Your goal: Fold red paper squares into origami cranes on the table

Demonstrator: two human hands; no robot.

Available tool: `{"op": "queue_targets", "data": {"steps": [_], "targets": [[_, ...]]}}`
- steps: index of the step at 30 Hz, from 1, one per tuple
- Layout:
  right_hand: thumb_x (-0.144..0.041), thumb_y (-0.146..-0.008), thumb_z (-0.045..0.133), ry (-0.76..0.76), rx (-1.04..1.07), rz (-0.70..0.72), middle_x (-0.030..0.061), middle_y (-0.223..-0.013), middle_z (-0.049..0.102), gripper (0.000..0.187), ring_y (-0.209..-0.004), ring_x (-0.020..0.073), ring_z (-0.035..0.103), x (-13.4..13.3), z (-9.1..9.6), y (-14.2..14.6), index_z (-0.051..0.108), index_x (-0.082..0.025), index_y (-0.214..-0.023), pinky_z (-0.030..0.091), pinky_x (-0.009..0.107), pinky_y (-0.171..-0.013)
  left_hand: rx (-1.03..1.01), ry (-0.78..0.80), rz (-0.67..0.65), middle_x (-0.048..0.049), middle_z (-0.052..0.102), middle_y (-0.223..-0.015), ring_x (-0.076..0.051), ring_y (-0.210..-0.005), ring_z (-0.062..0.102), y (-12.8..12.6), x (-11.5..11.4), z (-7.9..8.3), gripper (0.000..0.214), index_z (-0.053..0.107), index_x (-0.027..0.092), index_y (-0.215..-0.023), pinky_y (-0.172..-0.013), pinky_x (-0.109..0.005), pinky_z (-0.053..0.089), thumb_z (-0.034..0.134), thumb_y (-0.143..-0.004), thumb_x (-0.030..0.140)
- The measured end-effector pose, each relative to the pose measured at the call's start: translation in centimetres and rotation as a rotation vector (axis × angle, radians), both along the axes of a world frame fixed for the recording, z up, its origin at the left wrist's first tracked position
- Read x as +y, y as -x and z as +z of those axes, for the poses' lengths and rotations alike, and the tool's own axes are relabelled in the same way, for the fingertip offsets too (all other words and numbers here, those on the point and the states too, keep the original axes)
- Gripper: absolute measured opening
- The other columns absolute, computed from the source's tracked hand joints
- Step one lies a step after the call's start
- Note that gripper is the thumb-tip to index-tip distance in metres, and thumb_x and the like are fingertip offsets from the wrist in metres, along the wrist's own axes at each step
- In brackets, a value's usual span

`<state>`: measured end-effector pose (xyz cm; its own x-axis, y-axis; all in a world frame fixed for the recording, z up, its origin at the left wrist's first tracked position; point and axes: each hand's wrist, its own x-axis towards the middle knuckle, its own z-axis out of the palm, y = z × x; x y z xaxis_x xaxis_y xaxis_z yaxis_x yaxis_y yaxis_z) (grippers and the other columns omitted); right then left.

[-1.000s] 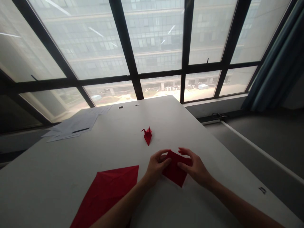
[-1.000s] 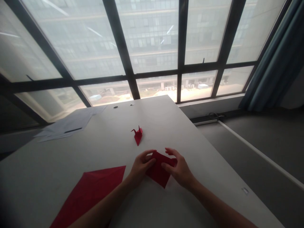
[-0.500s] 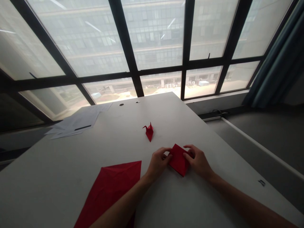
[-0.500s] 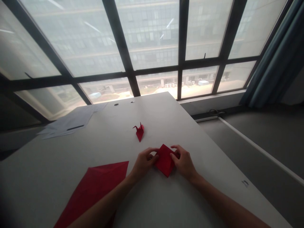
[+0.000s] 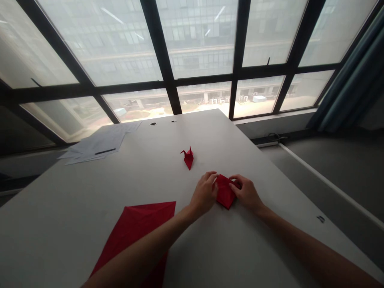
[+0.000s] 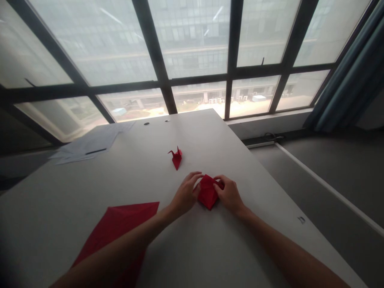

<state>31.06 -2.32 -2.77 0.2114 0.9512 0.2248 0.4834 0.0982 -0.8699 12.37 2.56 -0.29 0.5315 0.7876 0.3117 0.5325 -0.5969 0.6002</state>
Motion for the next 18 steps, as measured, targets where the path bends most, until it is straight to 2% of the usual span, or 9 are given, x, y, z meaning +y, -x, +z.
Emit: {"op": "queue_targets", "data": {"steps": [2, 4, 6, 8, 11, 14, 18], "targets": [[-0.025, -0.085, 0.056, -0.021, -0.056, -0.025, 0.0052, -0.088, 0.074, 0.022, -0.077, 0.0201, 0.067, -0.1, 0.0, 0.0, 0.068, -0.019, -0.102, 0.051, 0.032, -0.074, 0.195, -0.111, -0.148, -0.0099, 0.046, -0.150, -0.024, -0.141, 0.040, -1.2, -0.2, -0.6, 0.044, 0.047, 0.020, -0.142, -0.118, -0.045, 0.030, 0.042, -0.098, 0.023], [-0.024, -0.087, 0.055, -0.035, -0.205, -0.055, 0.0071, -0.094, 0.073, 0.020, -0.085, 0.0222, 0.067, -0.3, 0.0, 0.1, 0.068, -0.020, -0.101, 0.051, 0.035, -0.082, 0.346, -0.158, -0.216, -0.0106, 0.036, -0.158, -0.027, -0.148, 0.028, -1.9, -0.5, -1.6, 0.052, 0.035, 0.018, -0.150, -0.121, -0.051, 0.021, 0.041, -0.100, 0.032], [-0.023, -0.089, 0.053, -0.046, -0.397, -0.069, 0.0100, -0.103, 0.072, 0.021, -0.097, 0.0252, 0.065, -0.5, 0.0, 0.1, 0.069, -0.019, -0.102, 0.049, 0.040, -0.091, 0.425, -0.179, -0.226, -0.0112, 0.028, -0.161, -0.028, -0.150, 0.021, -2.1, -0.7, -2.4, 0.058, 0.029, 0.017, -0.154, -0.121, -0.053, 0.016, 0.038, -0.101, 0.040], [-0.021, -0.091, 0.048, -0.063, -0.549, -0.017, 0.0121, -0.121, 0.068, 0.030, -0.115, 0.0264, 0.059, -0.6, -0.1, 0.2, 0.068, -0.018, -0.114, 0.044, 0.042, -0.103, 0.456, -0.190, -0.221, -0.0117, 0.024, -0.162, -0.027, -0.151, 0.018, -1.9, -0.8, -2.6, 0.064, 0.023, 0.016, -0.156, -0.122, -0.052, 0.013, 0.037, -0.101, 0.046], [-0.018, -0.098, 0.034, -0.037, -0.685, 0.157, 0.0118, -0.148, 0.050, 0.048, -0.139, 0.0229, 0.041, -0.7, -0.6, 0.3, 0.047, -0.014, -0.144, 0.030, 0.045, -0.116, 0.478, -0.197, -0.229, -0.0123, 0.022, -0.163, -0.026, -0.152, 0.015, -1.2, -0.7, -2.3, 0.072, 0.016, 0.015, -0.157, -0.122, -0.049, 0.011, 0.038, -0.099, 0.050], [-0.024, -0.101, 0.029, 0.044, -0.794, 0.259, 0.0118, -0.158, 0.035, 0.053, -0.148, 0.0234, 0.027, -0.9, -1.0, 0.4, 0.031, -0.011, -0.153, 0.018, 0.053, -0.120, 0.499, -0.194, -0.238, -0.0126, 0.019, -0.163, -0.026, -0.152, 0.013, -0.1, -0.3, -2.0, 0.077, 0.014, 0.016, -0.158, -0.123, -0.048, 0.010, 0.037, -0.097, 0.057], [-0.030, -0.102, 0.027, 0.089, -0.868, 0.288, 0.0106, -0.161, 0.024, 0.055, -0.151, 0.0245, 0.017, -1.0, -1.2, 0.4, 0.028, -0.013, -0.155, 0.013, 0.057, -0.120, 0.503, -0.191, -0.206, -0.0124, 0.020, -0.163, -0.027, -0.152, 0.015, 1.4, 0.1, -2.0, 0.082, 0.017, 0.017, -0.158, -0.123, -0.049, 0.009, 0.034, -0.095, 0.067]]}}
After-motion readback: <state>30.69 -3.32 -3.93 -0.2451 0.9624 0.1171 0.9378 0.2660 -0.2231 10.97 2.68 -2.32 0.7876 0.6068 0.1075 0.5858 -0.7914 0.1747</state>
